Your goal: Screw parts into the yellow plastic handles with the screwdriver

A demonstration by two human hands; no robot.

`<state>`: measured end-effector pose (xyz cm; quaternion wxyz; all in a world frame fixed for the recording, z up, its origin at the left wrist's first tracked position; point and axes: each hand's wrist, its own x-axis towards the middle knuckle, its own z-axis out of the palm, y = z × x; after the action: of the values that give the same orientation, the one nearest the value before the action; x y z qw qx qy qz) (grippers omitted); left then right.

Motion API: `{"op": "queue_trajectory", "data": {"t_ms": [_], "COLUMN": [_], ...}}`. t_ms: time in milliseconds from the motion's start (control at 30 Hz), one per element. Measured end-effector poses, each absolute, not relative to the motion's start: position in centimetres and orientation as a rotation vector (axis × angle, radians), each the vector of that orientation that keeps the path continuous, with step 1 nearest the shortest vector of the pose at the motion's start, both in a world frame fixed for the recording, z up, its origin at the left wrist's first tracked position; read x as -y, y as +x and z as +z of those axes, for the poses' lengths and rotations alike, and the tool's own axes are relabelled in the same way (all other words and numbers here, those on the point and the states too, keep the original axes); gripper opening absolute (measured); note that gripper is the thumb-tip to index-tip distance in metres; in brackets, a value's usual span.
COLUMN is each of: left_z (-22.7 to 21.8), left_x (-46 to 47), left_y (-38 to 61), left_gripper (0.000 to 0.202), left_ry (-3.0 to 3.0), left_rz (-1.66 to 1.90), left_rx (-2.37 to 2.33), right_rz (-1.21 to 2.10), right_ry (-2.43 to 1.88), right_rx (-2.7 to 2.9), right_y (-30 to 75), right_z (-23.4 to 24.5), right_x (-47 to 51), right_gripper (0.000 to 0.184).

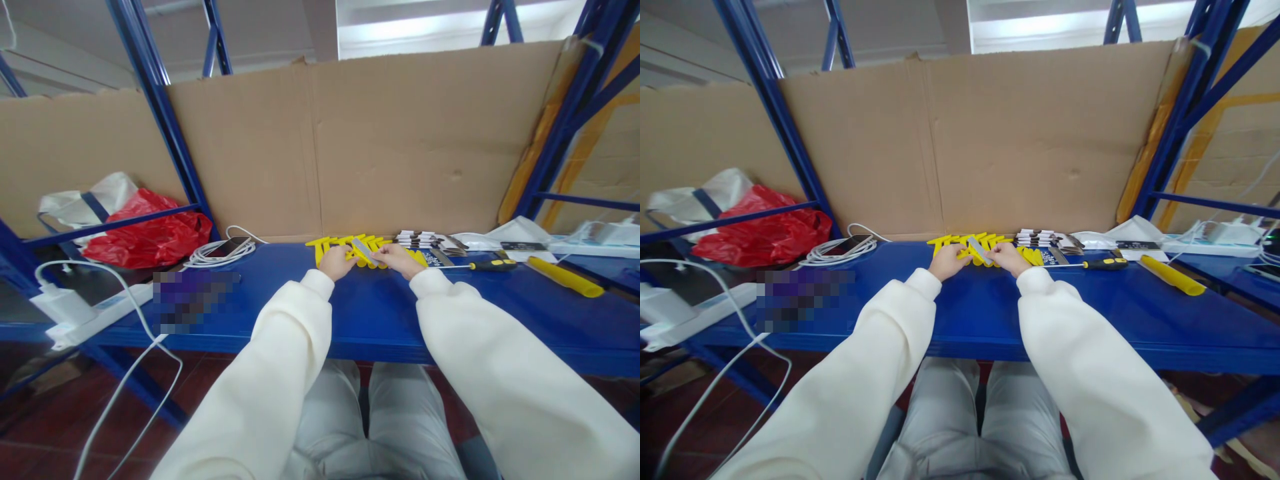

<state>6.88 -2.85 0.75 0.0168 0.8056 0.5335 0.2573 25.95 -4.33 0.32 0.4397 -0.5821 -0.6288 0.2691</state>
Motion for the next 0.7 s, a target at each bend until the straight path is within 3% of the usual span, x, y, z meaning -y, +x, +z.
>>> {"op": "queue_trajectory", "data": {"t_ms": [233,700], "left_z": [1.0,1.1], "left_x": [3.1,3.0], "left_y": [6.8,6.6], "left_gripper": [0.033,0.031], "left_ry": [2.505,2.552], "left_rz": [0.791,0.767], "left_rx": [-1.622,-1.557], "right_rz": [0.713,0.775], "right_ry": [-1.409,-1.499], "right_rx": [1.585,1.495], "right_y": [25.7,25.1], "right_z": [0.5,1.3], "right_x": [4.6,5.9], "right_gripper": [0.024,0.030]}}
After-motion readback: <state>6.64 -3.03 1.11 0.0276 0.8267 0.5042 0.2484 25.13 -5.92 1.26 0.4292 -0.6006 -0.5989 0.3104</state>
